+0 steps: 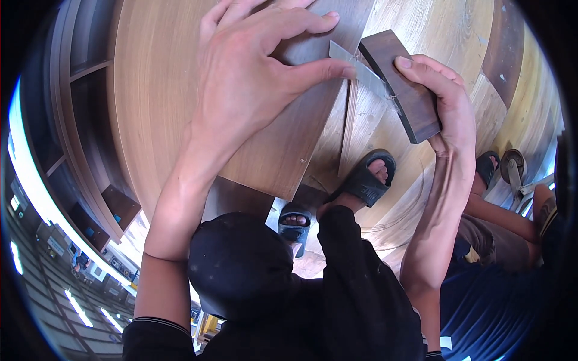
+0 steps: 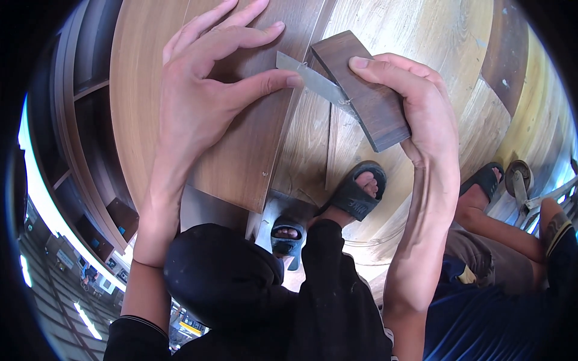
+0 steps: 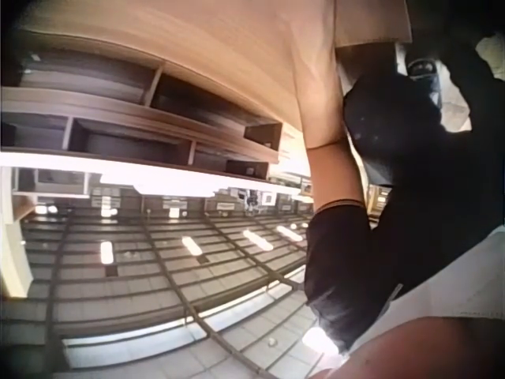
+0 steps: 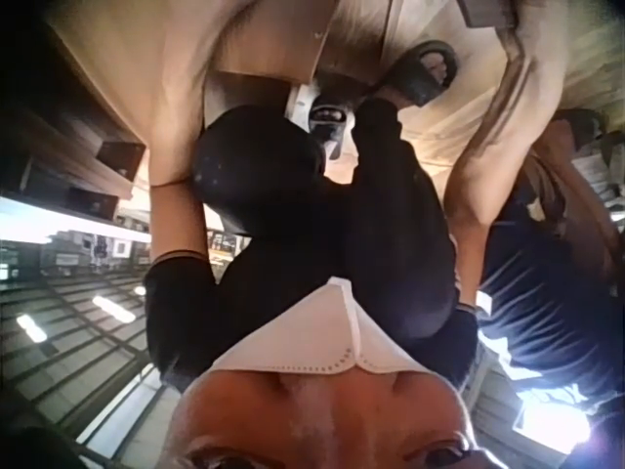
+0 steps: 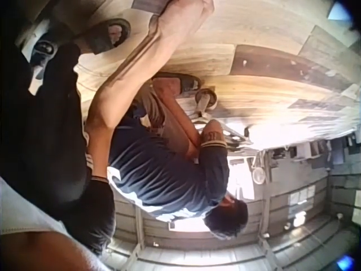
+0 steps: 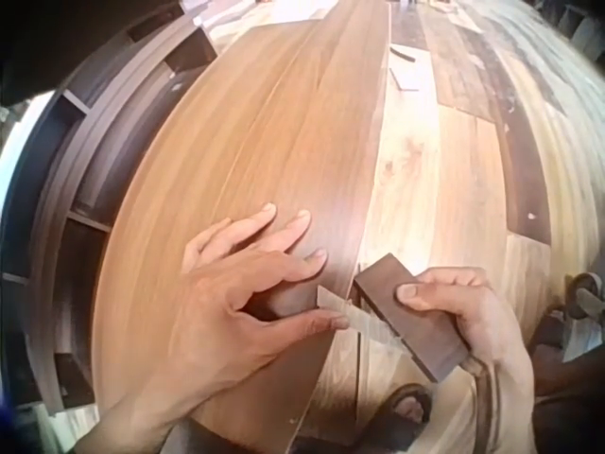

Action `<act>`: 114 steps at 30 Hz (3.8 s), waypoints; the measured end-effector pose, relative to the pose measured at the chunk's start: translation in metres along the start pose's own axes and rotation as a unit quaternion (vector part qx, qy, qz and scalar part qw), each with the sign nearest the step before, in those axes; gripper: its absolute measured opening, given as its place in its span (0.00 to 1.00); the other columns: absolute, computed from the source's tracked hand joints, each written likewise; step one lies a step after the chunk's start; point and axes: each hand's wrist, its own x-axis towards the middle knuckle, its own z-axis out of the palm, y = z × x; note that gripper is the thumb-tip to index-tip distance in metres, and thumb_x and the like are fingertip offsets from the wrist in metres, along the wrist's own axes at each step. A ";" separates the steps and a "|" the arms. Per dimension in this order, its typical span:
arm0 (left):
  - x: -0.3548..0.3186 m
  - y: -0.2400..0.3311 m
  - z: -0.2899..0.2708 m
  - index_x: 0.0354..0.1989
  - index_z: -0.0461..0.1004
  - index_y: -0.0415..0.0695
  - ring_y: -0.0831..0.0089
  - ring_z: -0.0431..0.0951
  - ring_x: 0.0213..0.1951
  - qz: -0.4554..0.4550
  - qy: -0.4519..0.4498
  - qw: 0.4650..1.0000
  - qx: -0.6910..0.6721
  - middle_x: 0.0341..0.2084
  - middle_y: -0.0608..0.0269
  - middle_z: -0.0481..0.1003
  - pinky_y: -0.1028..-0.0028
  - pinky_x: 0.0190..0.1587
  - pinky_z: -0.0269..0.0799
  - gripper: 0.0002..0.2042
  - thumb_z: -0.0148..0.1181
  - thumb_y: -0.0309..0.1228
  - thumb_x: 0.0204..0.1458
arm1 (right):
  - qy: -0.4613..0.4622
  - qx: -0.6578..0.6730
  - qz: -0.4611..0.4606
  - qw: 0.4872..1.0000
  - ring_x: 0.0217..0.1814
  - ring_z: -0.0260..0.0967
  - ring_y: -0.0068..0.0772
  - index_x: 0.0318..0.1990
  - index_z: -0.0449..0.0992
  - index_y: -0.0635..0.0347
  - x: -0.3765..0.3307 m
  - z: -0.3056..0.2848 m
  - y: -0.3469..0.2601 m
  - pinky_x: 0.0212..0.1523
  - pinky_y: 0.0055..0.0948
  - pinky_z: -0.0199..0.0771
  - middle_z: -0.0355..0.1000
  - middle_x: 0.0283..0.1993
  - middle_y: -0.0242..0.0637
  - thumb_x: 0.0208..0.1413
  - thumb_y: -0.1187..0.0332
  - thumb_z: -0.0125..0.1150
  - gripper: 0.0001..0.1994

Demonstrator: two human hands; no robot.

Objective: The person uses a metal scraper to smooth the surface and edges of wood panels for furniture manufacturing.

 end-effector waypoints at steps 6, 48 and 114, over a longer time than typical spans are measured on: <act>0.011 0.008 -0.002 0.44 0.86 0.47 0.55 0.72 0.64 0.022 0.017 0.999 0.036 0.56 0.55 0.81 0.57 0.69 0.55 0.21 0.83 0.39 0.41 | 0.003 -0.004 -0.008 1.000 0.26 0.71 0.15 0.32 0.85 0.59 0.006 -0.005 -0.005 0.31 0.16 0.67 0.78 0.27 0.27 0.57 0.62 0.71 0.10; 0.041 -0.009 -0.048 0.77 0.57 0.50 0.57 0.50 0.78 -0.396 -0.193 0.848 0.294 0.75 0.50 0.57 0.65 0.77 0.45 0.29 0.43 0.50 0.72 | 0.159 -0.057 -0.490 0.855 0.41 0.77 0.30 0.49 0.78 0.68 -0.001 0.034 0.001 0.43 0.26 0.77 0.78 0.40 0.43 0.59 0.81 0.61 0.11; 0.093 0.253 -0.130 0.49 0.80 0.33 0.45 0.82 0.55 0.096 -0.204 0.908 0.353 0.48 0.46 0.83 0.51 0.57 0.81 0.15 0.65 0.20 0.52 | -0.005 0.389 -0.179 0.904 0.27 0.64 0.30 0.39 0.71 0.56 -0.085 0.028 -0.095 0.34 0.33 0.68 0.62 0.22 0.30 0.61 0.52 0.65 0.17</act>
